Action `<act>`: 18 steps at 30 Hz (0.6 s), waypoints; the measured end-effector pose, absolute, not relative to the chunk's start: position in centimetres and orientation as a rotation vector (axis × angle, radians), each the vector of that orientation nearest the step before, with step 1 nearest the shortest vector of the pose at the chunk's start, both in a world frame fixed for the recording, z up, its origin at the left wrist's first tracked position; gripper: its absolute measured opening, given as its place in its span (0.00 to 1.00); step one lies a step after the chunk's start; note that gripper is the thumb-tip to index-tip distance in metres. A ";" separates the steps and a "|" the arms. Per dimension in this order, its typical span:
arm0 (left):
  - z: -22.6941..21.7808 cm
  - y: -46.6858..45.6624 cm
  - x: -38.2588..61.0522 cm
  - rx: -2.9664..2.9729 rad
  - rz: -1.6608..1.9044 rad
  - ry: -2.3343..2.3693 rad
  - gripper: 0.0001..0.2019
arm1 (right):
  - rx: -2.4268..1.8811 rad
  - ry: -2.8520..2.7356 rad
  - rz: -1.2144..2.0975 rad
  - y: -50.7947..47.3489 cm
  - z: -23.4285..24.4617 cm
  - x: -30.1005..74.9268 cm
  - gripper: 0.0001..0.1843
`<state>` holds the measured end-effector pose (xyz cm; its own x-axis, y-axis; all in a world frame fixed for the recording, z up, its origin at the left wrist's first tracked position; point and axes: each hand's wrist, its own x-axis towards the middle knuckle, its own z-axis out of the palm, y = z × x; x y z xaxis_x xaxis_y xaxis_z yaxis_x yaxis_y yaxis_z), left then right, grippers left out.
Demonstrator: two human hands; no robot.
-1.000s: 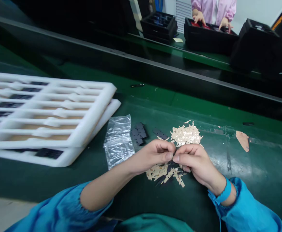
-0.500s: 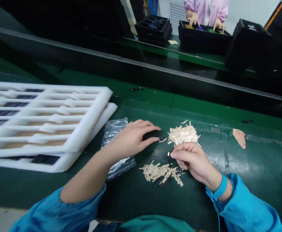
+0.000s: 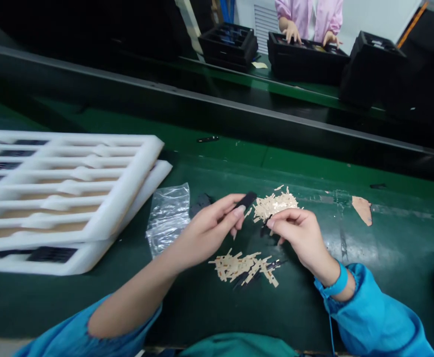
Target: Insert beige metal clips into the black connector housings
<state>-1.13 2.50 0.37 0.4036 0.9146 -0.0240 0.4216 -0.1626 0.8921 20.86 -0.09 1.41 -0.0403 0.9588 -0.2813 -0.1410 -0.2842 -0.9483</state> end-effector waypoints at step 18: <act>-0.2 -2.2 1.8 1.438 0.878 0.877 0.27 | -1.396 -0.879 1.367 -0.7 2.3 20.3 0.08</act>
